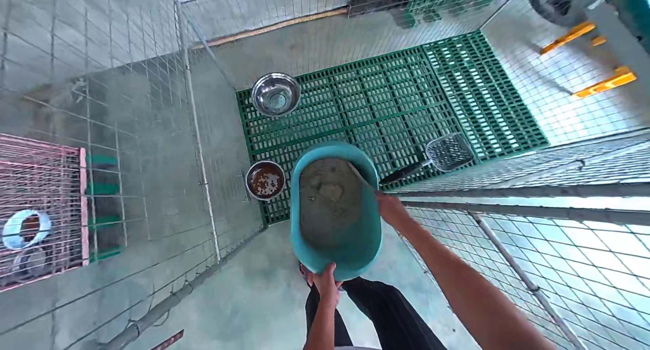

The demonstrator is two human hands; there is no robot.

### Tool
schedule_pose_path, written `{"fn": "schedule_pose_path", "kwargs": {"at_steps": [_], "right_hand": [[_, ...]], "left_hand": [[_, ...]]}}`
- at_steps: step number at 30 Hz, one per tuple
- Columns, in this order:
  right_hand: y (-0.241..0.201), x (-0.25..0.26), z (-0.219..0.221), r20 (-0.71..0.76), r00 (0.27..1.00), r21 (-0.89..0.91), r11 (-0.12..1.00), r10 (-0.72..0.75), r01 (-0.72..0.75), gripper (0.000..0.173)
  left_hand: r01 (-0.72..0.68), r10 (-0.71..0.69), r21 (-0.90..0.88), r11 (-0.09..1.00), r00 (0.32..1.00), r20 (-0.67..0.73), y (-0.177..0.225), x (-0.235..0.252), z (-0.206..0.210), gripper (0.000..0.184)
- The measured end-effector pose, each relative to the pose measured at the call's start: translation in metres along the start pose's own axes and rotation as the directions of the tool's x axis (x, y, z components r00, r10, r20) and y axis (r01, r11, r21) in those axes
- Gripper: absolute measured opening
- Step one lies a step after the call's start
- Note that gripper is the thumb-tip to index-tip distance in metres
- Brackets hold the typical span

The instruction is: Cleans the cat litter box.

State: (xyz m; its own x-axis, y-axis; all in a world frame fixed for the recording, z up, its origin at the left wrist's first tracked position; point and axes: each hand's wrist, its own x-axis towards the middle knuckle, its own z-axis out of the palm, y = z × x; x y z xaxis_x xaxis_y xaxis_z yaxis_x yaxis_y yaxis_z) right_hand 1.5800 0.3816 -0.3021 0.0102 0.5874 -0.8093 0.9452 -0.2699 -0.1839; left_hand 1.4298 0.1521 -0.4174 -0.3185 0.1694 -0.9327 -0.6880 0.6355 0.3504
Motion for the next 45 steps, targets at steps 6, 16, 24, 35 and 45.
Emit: {"fn": "schedule_pose_path", "kwargs": {"at_steps": [6,16,24,35,45], "right_hand": [[0.005,0.031,-0.025,0.036,0.993,-0.003,0.993,-0.116,0.116,0.044],[-0.009,0.044,0.000,0.059,0.986,0.180,0.973,-0.156,0.143,0.047],[-0.067,0.020,-0.005,0.182,0.970,-0.240,0.949,-0.161,0.202,0.054],[-0.001,-0.017,0.002,0.065,0.998,-0.086,0.996,-0.023,0.029,0.048],[-0.003,0.032,0.002,0.083,0.987,-0.091,0.985,-0.137,0.145,0.048]], "left_hand": [[0.126,-0.126,0.005,0.992,0.990,0.066,0.016,0.000,0.007,0.062],[0.146,-0.149,0.050,0.988,0.986,0.079,0.028,-0.006,0.007,0.047],[0.139,-0.141,0.025,0.990,0.987,0.073,0.028,-0.004,0.003,0.046],[-0.255,0.324,0.332,0.908,0.931,-0.171,0.001,-0.012,-0.019,0.083],[-0.143,0.199,0.532,0.834,0.979,-0.049,0.028,0.006,-0.034,0.094]]}}
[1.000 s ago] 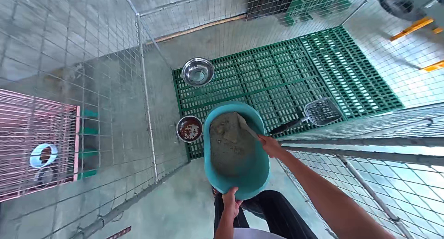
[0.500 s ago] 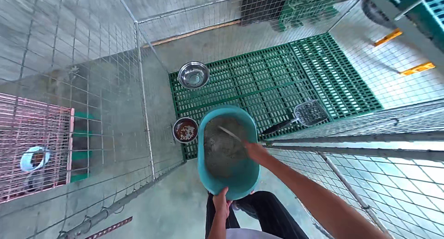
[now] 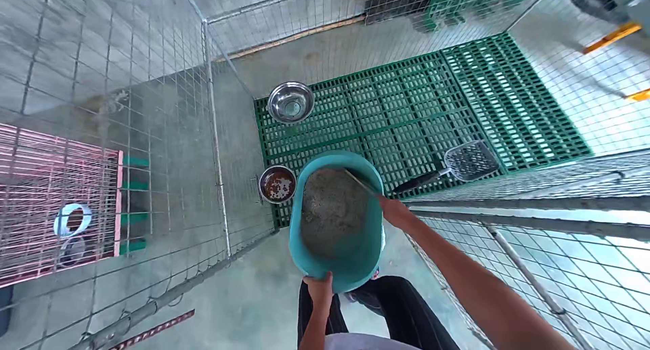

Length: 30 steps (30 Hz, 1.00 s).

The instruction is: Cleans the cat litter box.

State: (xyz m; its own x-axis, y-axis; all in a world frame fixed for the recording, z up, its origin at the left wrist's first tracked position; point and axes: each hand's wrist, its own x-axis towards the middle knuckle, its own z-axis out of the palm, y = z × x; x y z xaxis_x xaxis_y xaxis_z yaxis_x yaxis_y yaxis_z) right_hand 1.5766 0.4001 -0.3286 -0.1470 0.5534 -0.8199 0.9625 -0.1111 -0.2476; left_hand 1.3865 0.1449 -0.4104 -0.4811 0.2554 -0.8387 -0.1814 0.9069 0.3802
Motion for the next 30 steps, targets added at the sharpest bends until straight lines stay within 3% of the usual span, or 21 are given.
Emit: {"fn": "schedule_pose_path", "kwargs": {"at_steps": [6,12,18,22,26,30], "right_hand": [[-0.053,0.021,-0.021,0.062,0.987,-0.163,0.974,-0.147,0.155,0.047],[-0.063,-0.029,-0.009,0.167,0.985,-0.283,0.955,-0.039,0.086,0.056],[-0.029,-0.078,-0.028,0.023,0.995,-0.352,0.932,0.101,-0.086,0.045],[-0.024,-0.063,-0.015,0.027,0.982,-0.357,0.919,0.189,-0.167,0.043],[-0.010,-0.030,0.009,-0.009,0.996,-0.288,0.954,0.085,-0.084,0.055],[-0.061,-0.002,-0.006,0.049,0.994,-0.320,0.942,-0.094,0.105,0.052]], "left_hand": [[-0.009,0.009,-0.042,0.999,1.000,-0.005,0.003,0.002,-0.004,0.090],[-0.006,0.002,-0.211,0.977,1.000,-0.022,-0.002,-0.002,0.003,0.094],[0.005,-0.008,-0.124,0.992,1.000,-0.026,-0.003,0.006,-0.006,0.101],[0.033,-0.031,-0.118,0.992,0.999,0.020,-0.002,0.010,-0.019,0.107],[0.038,-0.029,-0.087,0.995,0.995,0.100,0.001,0.012,-0.028,0.105],[0.038,-0.032,-0.059,0.998,0.995,0.098,0.000,0.012,-0.030,0.105]]}}
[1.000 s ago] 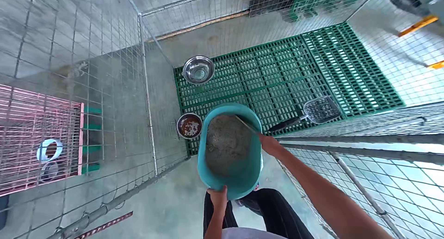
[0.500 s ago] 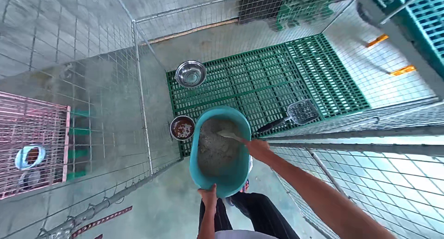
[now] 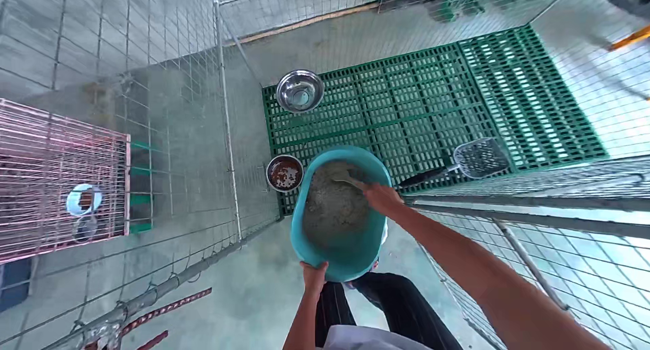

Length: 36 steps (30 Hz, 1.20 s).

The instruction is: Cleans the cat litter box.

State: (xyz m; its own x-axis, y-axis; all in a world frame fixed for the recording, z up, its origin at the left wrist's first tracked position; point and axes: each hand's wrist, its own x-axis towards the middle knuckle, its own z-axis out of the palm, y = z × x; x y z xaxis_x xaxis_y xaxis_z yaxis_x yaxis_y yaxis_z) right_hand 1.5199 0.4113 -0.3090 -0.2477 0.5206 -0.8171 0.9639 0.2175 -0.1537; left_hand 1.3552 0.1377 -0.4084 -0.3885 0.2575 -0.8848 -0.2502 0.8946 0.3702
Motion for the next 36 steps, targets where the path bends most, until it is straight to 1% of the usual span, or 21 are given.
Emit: {"fn": "schedule_pose_path", "kwargs": {"at_steps": [2,3,5,7,9,11,13,15,17,20,21,23,25,27,29,31,33,36], "right_hand": [[-0.014,0.006,-0.004,0.002,0.999,-0.032,0.999,-0.043,0.043,0.050],[-0.014,0.003,-0.003,0.008,1.000,-0.031,0.999,-0.024,0.025,0.050],[-0.004,-0.009,-0.009,0.014,0.998,-0.007,0.998,0.056,-0.056,0.049],[0.011,-0.032,0.000,0.065,0.986,0.033,0.988,0.152,-0.154,0.049],[0.027,-0.055,0.013,0.102,0.974,0.064,0.976,0.203,-0.210,0.050],[0.039,-0.074,0.032,0.162,0.963,0.048,0.973,0.215,-0.225,0.052],[0.038,-0.084,0.045,0.202,0.958,0.024,0.977,0.203,-0.212,0.053],[0.035,-0.083,0.053,0.172,0.958,0.036,0.971,0.229,-0.238,0.049],[0.032,-0.069,0.047,0.106,0.959,0.105,0.956,0.264,-0.275,0.051],[0.004,-0.036,0.011,0.061,0.969,0.145,0.958,0.240,-0.246,0.050],[0.001,-0.032,0.002,0.056,0.973,0.135,0.964,0.225,-0.231,0.049],[0.009,-0.027,-0.009,0.058,0.974,0.093,0.971,0.217,-0.222,0.048],[0.018,-0.039,0.004,0.100,0.967,0.092,0.966,0.234,-0.243,0.050],[0.022,-0.064,0.031,0.140,0.962,0.128,0.959,0.234,-0.252,0.054],[0.022,-0.086,0.060,0.193,0.956,0.166,0.953,0.222,-0.255,0.052],[0.017,-0.097,0.074,0.215,0.947,0.178,0.944,0.237,-0.277,0.049],[0.014,-0.091,0.073,0.180,0.945,0.143,0.943,0.272,-0.299,0.050],[0.006,-0.059,0.035,0.093,0.956,0.126,0.949,0.278,-0.289,0.054]], "left_hand": [[0.000,0.000,0.002,1.000,1.000,-0.026,-0.002,-0.003,-0.002,0.103],[0.000,0.000,0.010,1.000,0.999,-0.035,-0.001,-0.005,-0.002,0.102],[-0.007,0.009,0.033,0.999,0.998,-0.057,0.005,-0.002,-0.003,0.102],[0.010,-0.006,0.061,0.998,0.997,-0.076,0.002,-0.002,-0.007,0.100],[0.015,-0.008,0.079,0.997,0.996,-0.088,0.005,0.000,-0.005,0.097],[0.023,-0.014,0.100,0.995,0.996,-0.083,0.005,-0.002,-0.005,0.096],[0.014,-0.004,0.122,0.992,0.997,-0.081,0.008,-0.001,-0.008,0.096],[0.015,-0.005,0.138,0.990,0.997,-0.076,0.008,0.001,-0.010,0.097],[0.022,-0.016,0.138,0.990,0.999,-0.049,0.008,-0.001,-0.009,0.098],[0.038,-0.035,0.096,0.995,0.999,-0.039,0.011,0.001,-0.005,0.101],[0.043,-0.040,0.068,0.997,0.998,-0.041,0.010,-0.001,0.000,0.101],[0.045,-0.044,0.004,0.999,0.998,-0.044,0.013,-0.003,0.011,0.099],[0.059,-0.060,-0.022,0.998,0.996,-0.063,0.015,-0.007,0.012,0.097],[0.062,-0.062,-0.012,0.998,0.995,-0.076,0.016,-0.009,0.015,0.097],[0.065,-0.065,0.001,0.998,0.996,-0.067,0.011,-0.012,0.019,0.098],[0.071,-0.070,0.006,0.997,0.996,-0.053,0.011,-0.012,0.022,0.097],[0.082,-0.082,-0.004,0.997,0.995,-0.054,0.010,-0.010,0.026,0.097],[0.107,-0.110,-0.061,0.992,0.993,-0.047,0.005,-0.011,0.036,0.104]]}}
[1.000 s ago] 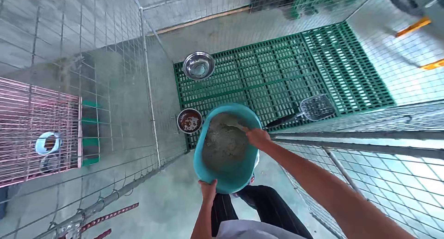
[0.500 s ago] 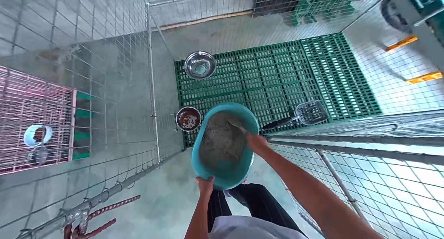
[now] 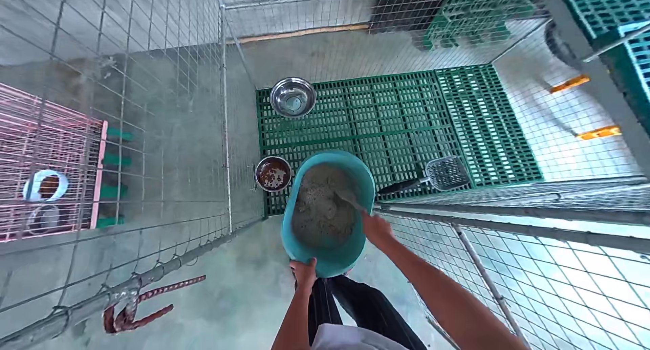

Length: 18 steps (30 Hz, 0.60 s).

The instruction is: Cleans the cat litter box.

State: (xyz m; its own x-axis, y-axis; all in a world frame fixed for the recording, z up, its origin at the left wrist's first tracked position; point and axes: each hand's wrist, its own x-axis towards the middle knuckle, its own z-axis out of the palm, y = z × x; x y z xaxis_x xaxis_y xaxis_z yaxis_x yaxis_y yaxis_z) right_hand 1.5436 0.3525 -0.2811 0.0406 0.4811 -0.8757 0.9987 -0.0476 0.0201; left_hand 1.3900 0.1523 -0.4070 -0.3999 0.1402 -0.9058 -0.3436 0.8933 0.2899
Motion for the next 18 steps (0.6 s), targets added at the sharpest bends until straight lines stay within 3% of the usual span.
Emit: {"fn": "schedule_pose_path", "kwargs": {"at_steps": [4,7,10,14,18], "right_hand": [[-0.054,0.020,-0.039,-0.022,0.999,-0.046,0.998,-0.040,0.039,0.054],[-0.057,0.023,-0.029,-0.023,0.999,-0.062,0.997,-0.041,0.040,0.060],[-0.053,0.002,-0.004,0.053,0.997,-0.088,0.994,-0.053,0.058,0.061],[-0.034,-0.032,0.032,0.143,0.989,-0.136,0.989,-0.036,0.055,0.067],[-0.048,-0.013,0.021,0.033,0.999,-0.080,0.997,-0.020,0.023,0.066]], "left_hand": [[-0.013,0.013,-0.020,1.000,1.000,-0.005,-0.002,0.003,0.004,0.106],[0.018,-0.008,-0.127,0.992,0.997,0.076,-0.001,-0.002,0.015,0.100],[0.085,-0.064,-0.154,0.984,0.989,0.133,0.000,-0.005,0.005,0.081],[0.055,-0.017,-0.208,0.976,0.983,0.182,0.000,-0.002,-0.009,0.065],[0.073,-0.002,-0.248,0.966,0.961,0.276,0.005,-0.004,-0.017,0.061]]}}
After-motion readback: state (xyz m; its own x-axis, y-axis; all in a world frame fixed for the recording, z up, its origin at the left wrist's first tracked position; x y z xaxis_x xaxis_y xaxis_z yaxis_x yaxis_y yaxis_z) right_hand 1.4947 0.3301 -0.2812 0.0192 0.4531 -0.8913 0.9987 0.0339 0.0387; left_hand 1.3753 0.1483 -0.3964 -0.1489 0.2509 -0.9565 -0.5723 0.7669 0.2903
